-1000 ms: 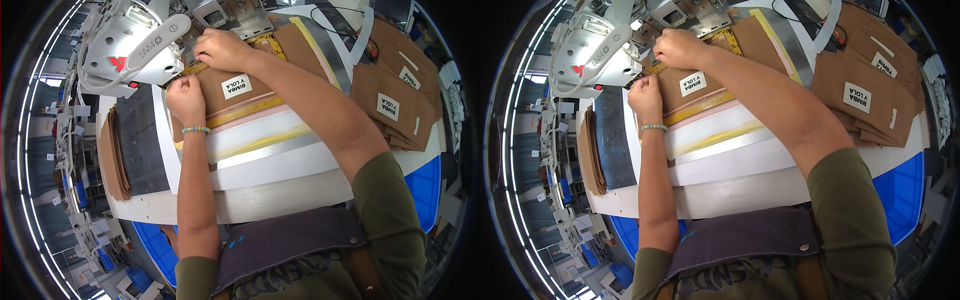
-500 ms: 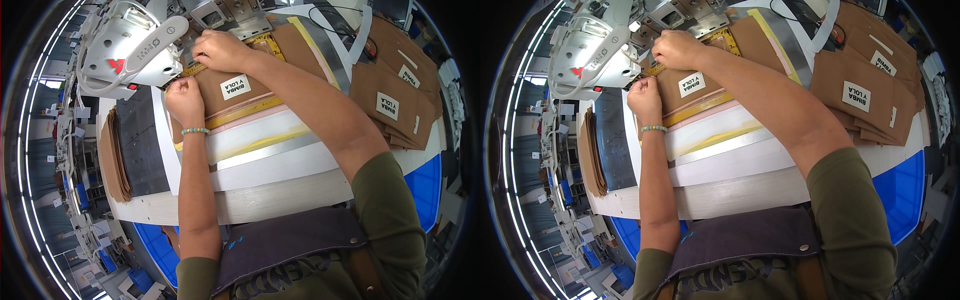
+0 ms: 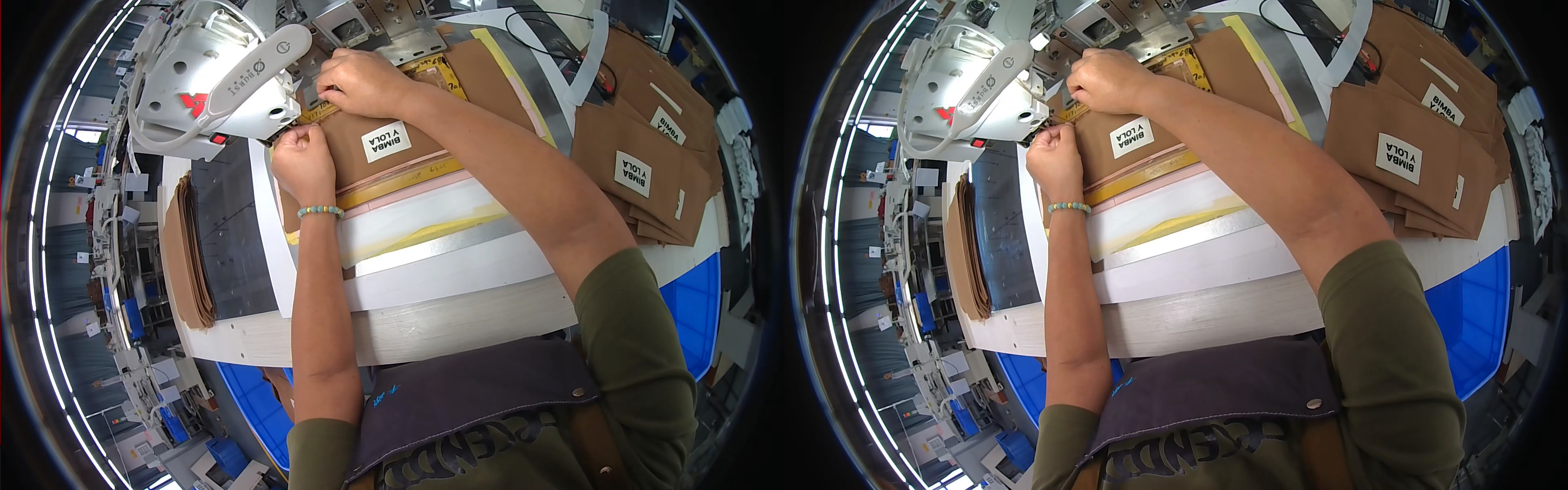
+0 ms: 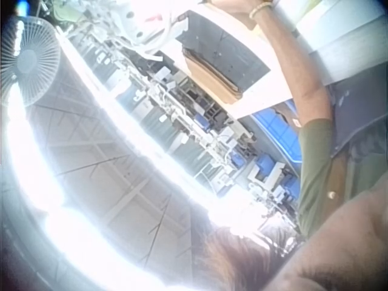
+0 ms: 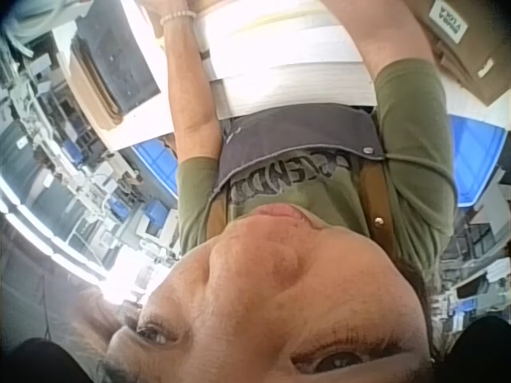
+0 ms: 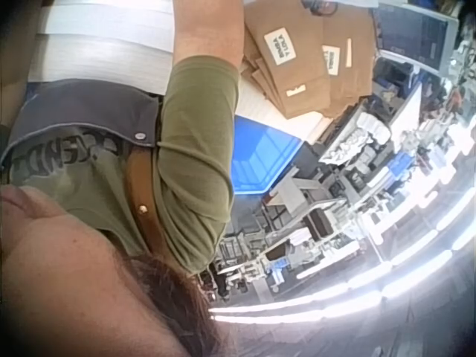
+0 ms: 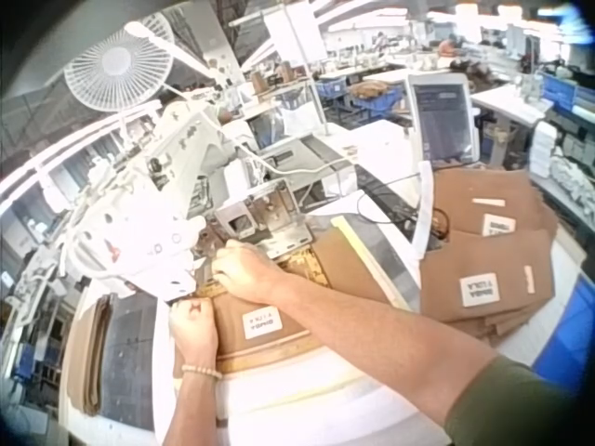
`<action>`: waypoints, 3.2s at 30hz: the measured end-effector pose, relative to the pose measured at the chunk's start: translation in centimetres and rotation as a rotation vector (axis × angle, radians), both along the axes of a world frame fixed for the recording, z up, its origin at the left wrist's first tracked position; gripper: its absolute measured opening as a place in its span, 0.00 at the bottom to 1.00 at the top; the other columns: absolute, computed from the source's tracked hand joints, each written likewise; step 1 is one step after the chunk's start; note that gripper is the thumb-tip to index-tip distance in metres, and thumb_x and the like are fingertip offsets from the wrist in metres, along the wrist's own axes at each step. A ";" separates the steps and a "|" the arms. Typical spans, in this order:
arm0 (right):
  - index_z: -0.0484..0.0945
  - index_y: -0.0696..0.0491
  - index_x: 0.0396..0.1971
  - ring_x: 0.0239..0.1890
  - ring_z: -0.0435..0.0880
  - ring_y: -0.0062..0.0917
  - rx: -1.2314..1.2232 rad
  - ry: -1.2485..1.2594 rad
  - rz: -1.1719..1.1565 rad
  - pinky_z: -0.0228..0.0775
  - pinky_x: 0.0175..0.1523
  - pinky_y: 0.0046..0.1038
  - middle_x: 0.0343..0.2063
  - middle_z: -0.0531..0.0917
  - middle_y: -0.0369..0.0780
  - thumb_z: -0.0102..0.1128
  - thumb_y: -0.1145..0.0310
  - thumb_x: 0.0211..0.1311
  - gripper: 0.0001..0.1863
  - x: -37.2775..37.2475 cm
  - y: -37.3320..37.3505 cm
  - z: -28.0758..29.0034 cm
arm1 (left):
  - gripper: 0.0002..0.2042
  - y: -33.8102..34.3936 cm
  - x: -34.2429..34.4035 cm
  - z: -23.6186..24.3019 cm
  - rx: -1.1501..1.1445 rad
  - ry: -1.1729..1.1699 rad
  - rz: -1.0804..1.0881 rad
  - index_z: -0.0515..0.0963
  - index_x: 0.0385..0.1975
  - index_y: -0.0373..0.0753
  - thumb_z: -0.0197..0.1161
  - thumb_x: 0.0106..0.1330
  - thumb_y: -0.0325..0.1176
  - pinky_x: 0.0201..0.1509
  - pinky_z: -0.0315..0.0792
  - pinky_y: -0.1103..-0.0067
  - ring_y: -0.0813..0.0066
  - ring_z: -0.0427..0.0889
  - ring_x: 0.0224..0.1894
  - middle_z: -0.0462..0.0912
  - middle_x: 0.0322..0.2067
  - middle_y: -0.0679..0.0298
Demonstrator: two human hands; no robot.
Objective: Sewing a leather patch onto a larger leather panel using an industrial sewing machine.
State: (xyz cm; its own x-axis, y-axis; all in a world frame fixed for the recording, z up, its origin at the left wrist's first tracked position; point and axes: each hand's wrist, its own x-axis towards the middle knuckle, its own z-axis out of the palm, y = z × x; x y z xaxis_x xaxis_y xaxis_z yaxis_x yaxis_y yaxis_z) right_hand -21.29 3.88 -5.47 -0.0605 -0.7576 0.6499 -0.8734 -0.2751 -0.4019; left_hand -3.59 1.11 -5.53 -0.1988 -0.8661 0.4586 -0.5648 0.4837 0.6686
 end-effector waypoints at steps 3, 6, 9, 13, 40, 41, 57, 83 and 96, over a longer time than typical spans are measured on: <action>0.87 0.49 0.31 0.47 0.81 0.33 -0.003 -0.001 0.003 0.76 0.54 0.36 0.35 0.87 0.35 0.59 0.64 0.60 0.09 0.0 0.1 0.0 | 0.11 0.0 0.0 0.0 0.014 0.005 0.003 0.86 0.28 0.32 0.68 0.59 0.35 0.27 0.68 0.73 0.76 0.70 0.16 0.74 0.11 0.65; 0.87 0.51 0.31 0.45 0.81 0.33 -0.032 0.006 0.003 0.77 0.51 0.36 0.34 0.86 0.35 0.64 0.66 0.59 0.06 0.1 0.1 -0.1 | 0.11 -0.1 -0.1 0.0 0.027 0.007 0.006 0.86 0.28 0.32 0.68 0.59 0.35 0.27 0.68 0.73 0.76 0.71 0.16 0.75 0.11 0.65; 0.87 0.50 0.32 0.45 0.80 0.32 -0.033 0.023 0.022 0.76 0.53 0.35 0.34 0.86 0.34 0.65 0.66 0.59 0.06 0.2 0.0 -0.1 | 0.11 -0.1 -0.1 -0.1 0.026 0.009 0.005 0.87 0.28 0.32 0.67 0.58 0.35 0.27 0.68 0.73 0.76 0.71 0.16 0.75 0.11 0.65; 0.88 0.49 0.34 0.48 0.79 0.29 -0.066 0.090 0.112 0.71 0.56 0.34 0.36 0.86 0.32 0.65 0.66 0.60 0.06 0.8 -0.1 -0.2 | 0.11 -0.2 0.0 -0.1 0.027 0.010 0.018 0.87 0.29 0.32 0.67 0.58 0.36 0.28 0.70 0.73 0.75 0.73 0.17 0.76 0.12 0.64; 0.85 0.48 0.36 0.50 0.77 0.30 0.033 0.034 0.242 0.65 0.58 0.36 0.39 0.85 0.32 0.64 0.66 0.62 0.05 1.5 -0.7 -0.7 | 0.10 -1.7 0.2 -1.4 0.076 0.145 -0.047 0.86 0.28 0.28 0.67 0.60 0.31 0.35 0.76 0.76 0.74 0.83 0.24 0.88 0.24 0.56; 0.85 0.48 0.36 0.50 0.76 0.30 0.034 0.033 0.246 0.65 0.58 0.36 0.39 0.85 0.32 0.64 0.66 0.62 0.05 1.5 -0.8 -0.7 | 0.10 -1.8 0.2 -1.4 0.081 0.125 -0.048 0.86 0.28 0.28 0.67 0.60 0.31 0.35 0.76 0.76 0.74 0.83 0.24 0.88 0.24 0.56; 0.84 0.47 0.36 0.51 0.76 0.29 0.072 0.081 0.130 0.65 0.57 0.36 0.39 0.84 0.32 0.62 0.64 0.64 0.05 2.0 -0.8 -0.5 | 0.10 -1.8 0.3 -1.3 0.089 0.082 -0.004 0.88 0.29 0.31 0.72 0.59 0.34 0.31 0.74 0.77 0.77 0.79 0.21 0.85 0.20 0.60; 0.86 0.46 0.35 0.51 0.77 0.28 0.066 0.032 0.206 0.65 0.58 0.36 0.39 0.85 0.31 0.63 0.66 0.63 0.05 1.7 -0.8 -0.5 | 0.09 -0.9 -0.1 -0.2 0.136 0.094 -0.024 0.86 0.29 0.28 0.70 0.61 0.30 0.26 0.73 0.81 0.81 0.80 0.18 0.86 0.18 0.61; 0.84 0.48 0.34 0.51 0.77 0.30 0.080 0.089 0.136 0.65 0.57 0.36 0.38 0.84 0.33 0.61 0.65 0.63 0.05 2.0 -0.8 -0.5 | 0.10 -0.6 -0.2 -0.2 0.073 0.004 -0.004 0.87 0.29 0.31 0.69 0.61 0.33 0.33 0.77 0.81 0.79 0.86 0.22 0.88 0.19 0.64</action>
